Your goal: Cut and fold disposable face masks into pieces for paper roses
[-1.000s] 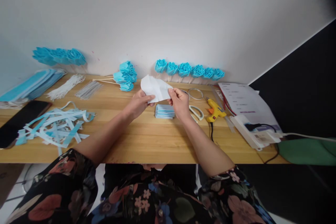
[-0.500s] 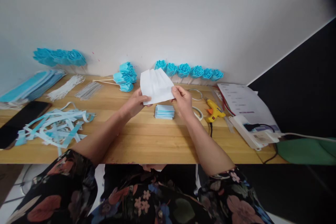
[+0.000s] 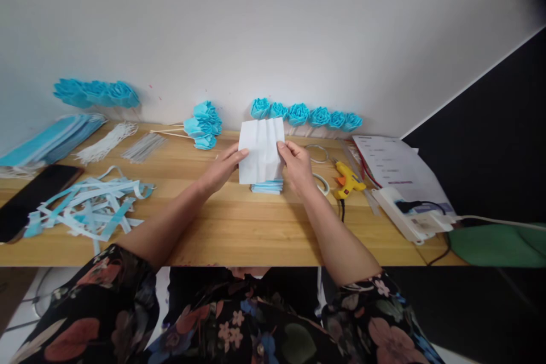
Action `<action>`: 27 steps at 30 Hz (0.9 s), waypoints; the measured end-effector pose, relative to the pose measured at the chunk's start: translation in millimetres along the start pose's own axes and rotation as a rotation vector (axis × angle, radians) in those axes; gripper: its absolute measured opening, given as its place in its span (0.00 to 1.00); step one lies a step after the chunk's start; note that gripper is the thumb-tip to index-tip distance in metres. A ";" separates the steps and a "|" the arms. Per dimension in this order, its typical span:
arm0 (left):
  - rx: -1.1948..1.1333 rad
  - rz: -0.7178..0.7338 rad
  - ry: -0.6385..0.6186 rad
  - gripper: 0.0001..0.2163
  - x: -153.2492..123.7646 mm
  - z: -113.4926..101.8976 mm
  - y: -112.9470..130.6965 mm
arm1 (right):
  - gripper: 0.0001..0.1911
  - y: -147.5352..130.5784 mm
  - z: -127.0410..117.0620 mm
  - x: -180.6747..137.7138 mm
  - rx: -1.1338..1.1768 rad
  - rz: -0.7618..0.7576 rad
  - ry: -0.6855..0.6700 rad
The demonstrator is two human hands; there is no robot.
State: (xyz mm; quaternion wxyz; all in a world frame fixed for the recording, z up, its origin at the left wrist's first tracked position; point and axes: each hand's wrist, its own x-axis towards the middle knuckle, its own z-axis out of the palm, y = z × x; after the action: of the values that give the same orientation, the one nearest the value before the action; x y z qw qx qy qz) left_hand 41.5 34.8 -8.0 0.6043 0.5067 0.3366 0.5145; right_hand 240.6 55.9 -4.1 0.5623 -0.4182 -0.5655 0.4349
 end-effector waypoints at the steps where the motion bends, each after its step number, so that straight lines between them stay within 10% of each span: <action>1: 0.006 0.010 0.023 0.24 1.0 0.1 -0.8 | 0.22 0.6 0.5 -0.4 -0.017 -0.008 -0.006; 14: 0.028 0.002 0.275 0.21 7.6 -5.1 -6.6 | 0.24 2.2 0.0 -1.6 -0.195 -0.120 0.087; 27: 0.026 -0.094 0.187 0.22 2.7 2.8 -3.9 | 0.20 -0.1 0.2 -1.0 0.040 -0.023 0.053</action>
State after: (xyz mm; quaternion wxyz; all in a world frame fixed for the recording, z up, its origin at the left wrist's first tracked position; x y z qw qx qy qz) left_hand 45.9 36.9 -10.7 0.5870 0.4480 0.4216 0.5262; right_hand 240.4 54.9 -4.3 0.5903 -0.4115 -0.5465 0.4284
